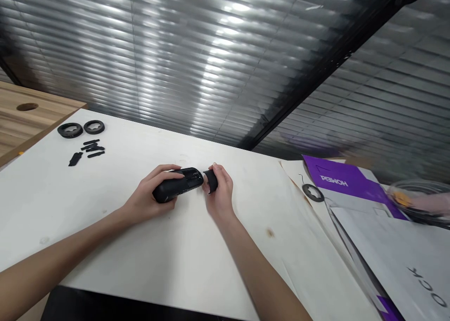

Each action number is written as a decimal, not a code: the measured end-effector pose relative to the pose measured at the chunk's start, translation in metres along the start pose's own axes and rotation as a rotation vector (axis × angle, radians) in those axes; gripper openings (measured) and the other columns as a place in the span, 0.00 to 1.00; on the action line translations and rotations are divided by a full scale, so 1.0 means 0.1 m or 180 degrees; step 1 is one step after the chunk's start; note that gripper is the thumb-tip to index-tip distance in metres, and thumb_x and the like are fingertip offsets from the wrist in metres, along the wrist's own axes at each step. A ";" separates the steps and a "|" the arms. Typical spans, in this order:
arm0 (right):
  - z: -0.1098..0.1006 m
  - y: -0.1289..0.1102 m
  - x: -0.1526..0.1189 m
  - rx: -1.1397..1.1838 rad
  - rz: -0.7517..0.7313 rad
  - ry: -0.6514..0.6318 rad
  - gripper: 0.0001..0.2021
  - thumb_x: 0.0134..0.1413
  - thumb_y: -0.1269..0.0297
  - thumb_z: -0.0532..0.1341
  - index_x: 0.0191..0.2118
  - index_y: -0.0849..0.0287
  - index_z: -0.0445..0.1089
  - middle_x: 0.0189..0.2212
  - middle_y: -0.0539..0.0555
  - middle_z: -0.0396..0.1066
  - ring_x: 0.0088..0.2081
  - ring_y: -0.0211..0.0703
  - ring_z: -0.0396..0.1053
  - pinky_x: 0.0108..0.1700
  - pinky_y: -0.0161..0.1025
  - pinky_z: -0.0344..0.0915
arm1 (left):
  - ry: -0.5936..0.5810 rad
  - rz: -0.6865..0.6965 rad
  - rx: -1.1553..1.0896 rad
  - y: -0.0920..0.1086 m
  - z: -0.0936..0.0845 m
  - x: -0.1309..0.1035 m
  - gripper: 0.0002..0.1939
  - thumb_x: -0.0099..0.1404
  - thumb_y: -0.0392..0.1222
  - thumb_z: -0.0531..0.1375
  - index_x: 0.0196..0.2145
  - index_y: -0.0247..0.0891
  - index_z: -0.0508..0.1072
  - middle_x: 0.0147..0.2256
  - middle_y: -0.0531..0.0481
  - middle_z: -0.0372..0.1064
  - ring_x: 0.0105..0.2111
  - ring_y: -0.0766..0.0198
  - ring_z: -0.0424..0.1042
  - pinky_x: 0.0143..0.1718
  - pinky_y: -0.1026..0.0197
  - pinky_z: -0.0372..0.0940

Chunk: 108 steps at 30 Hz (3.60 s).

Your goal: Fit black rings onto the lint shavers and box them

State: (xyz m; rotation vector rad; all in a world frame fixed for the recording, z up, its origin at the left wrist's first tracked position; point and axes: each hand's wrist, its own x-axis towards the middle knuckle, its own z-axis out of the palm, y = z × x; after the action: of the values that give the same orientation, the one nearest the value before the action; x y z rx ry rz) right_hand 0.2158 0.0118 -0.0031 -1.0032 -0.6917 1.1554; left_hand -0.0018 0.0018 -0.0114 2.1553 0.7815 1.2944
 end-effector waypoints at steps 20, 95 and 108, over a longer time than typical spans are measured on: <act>0.00 -0.02 -0.04 -0.0262 0.0128 -0.0331 0.18 0.52 0.47 0.74 0.35 0.54 0.71 0.25 0.45 0.62 0.21 0.32 0.53 0.21 0.34 0.50 | -0.0332 0.0244 0.0096 -0.04 0.00 -0.06 0.34 0.64 0.24 0.64 0.64 0.48 0.72 0.65 0.40 0.68 0.63 0.48 0.75 0.58 0.50 0.78; -0.01 -0.02 -0.17 -0.1783 0.0012 -0.1646 0.23 0.66 0.39 0.63 0.51 0.53 0.77 0.41 0.54 0.77 0.21 0.34 0.58 0.20 0.38 0.54 | -0.0629 -0.2171 -0.1638 0.08 -0.17 0.20 0.25 0.52 0.37 0.72 0.50 0.44 0.80 0.45 0.52 0.77 0.43 0.59 0.75 0.41 0.62 0.70; 0.00 -0.06 -0.13 -0.1560 0.0007 -0.1840 0.25 0.66 0.37 0.64 0.46 0.55 0.81 0.29 0.49 0.72 0.21 0.35 0.65 0.25 0.37 0.64 | -0.0499 -0.2292 -0.1756 0.03 -0.17 0.14 0.27 0.54 0.36 0.72 0.53 0.45 0.81 0.50 0.48 0.79 0.45 0.55 0.76 0.41 0.60 0.71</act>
State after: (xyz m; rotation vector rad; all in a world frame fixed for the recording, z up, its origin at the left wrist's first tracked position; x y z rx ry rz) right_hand 0.2140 -0.0013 0.0029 -1.0713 -1.4875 1.3208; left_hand -0.0110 0.0117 0.0060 1.3297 0.8885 0.8161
